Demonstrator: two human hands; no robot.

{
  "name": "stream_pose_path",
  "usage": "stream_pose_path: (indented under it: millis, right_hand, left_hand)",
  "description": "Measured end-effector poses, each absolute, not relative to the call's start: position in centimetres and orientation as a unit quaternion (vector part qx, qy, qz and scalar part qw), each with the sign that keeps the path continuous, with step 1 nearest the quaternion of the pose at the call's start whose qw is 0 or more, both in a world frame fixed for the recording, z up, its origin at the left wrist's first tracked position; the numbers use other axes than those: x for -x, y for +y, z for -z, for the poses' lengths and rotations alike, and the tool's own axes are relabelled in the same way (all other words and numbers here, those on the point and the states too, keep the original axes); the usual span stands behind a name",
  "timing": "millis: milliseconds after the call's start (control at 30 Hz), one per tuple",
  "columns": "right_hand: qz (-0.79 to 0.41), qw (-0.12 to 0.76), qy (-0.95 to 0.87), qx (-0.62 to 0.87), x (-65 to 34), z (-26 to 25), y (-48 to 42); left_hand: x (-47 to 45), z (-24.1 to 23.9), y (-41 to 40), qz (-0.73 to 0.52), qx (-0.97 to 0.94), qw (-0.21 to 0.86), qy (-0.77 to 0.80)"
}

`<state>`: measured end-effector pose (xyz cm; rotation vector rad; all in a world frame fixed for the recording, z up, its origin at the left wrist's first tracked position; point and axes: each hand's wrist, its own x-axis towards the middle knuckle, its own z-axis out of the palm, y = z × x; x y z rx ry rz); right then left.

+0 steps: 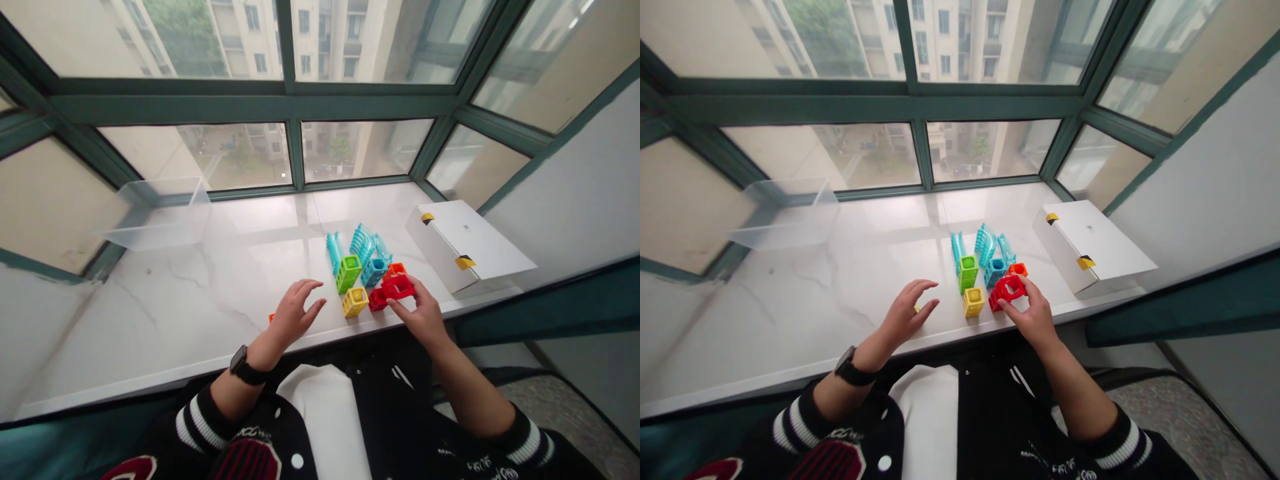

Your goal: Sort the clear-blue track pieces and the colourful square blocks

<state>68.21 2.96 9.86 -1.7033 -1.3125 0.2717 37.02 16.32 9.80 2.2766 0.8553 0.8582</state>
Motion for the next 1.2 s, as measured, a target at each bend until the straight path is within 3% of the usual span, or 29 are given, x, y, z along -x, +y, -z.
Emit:
stream_pose_path:
  millis: [300,700,1200]
  right_hand:
    - [-0.059,0.427,-0.562,0.706,-69.5,-6.0,3.1]
    - [-0.091,0.416,-0.55,0.718,-70.3,-2.2,4.5]
    - [-0.199,0.412,-0.55,0.699,-70.6,-0.9,5.3]
  left_hand:
    - [-29.5,-2.4,16.2,-0.214,-0.838,0.218,0.451]
    - [-28.3,-2.1,15.8,-0.228,-0.813,0.236,0.48]
    - [-28.1,-1.9,15.8,-0.227,-0.803,0.251,0.49]
